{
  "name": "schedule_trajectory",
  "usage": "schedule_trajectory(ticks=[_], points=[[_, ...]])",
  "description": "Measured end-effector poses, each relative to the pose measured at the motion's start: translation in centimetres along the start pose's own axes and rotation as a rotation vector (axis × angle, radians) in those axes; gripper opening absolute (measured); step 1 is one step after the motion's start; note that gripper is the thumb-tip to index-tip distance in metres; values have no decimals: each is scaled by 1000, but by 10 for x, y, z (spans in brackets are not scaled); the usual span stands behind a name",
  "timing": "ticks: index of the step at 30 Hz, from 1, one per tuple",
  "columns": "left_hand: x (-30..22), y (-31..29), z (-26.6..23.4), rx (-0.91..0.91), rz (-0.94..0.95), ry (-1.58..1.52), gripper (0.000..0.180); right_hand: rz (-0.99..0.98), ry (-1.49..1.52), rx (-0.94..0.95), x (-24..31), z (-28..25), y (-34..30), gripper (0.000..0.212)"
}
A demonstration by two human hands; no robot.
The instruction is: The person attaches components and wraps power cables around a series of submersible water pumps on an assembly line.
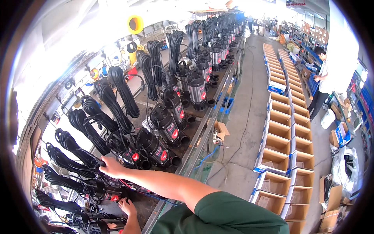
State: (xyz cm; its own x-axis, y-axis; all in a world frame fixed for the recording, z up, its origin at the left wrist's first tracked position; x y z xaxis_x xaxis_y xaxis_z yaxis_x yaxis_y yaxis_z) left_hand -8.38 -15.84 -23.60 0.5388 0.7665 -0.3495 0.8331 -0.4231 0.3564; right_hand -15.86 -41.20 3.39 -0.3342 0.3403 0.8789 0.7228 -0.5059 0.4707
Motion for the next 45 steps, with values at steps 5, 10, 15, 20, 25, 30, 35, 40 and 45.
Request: schedule_trajectory(ticks=[5,10,15,20,25,30,35,40,45], points=[[-11,1,-6,26,-15,8,24,50,15,32,5,-8,0,41],[-1,4,-7,56,9,5,25,71,35,66,10,-4,0,40],[-5,6,-8,93,2,-11,26,63,52,34,6,-2,2,41],[1,9,-6,95,22,6,27,38,45,26,8,3,2,36],[-7,8,-8,73,53,32,26,185,90,158,21,-5,-1,43],[-4,7,-7,68,67,27,25,110,44,119,18,-11,1,40],[0,7,-5,79,75,38,25,156,45,143,24,-11,-2,37],[2,11,0,92,79,51,26,78,62,58,16,-9,0,36],[-1,11,-1,119,76,67,26,87,44,79,18,-11,-1,36]])
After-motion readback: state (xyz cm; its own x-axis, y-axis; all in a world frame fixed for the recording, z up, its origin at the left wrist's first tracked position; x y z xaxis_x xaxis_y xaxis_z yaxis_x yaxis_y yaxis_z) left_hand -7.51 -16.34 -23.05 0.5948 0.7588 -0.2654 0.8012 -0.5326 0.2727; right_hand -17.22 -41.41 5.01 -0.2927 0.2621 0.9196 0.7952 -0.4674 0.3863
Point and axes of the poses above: each hand's wrist, its own y-axis towards the middle knuckle, its own z-axis out of the palm, x = y × z, the point moved 7 cm from there along y, towards the middle knuckle, and after that the axes turned 2 degrees about -x, right-handed, at the moved point
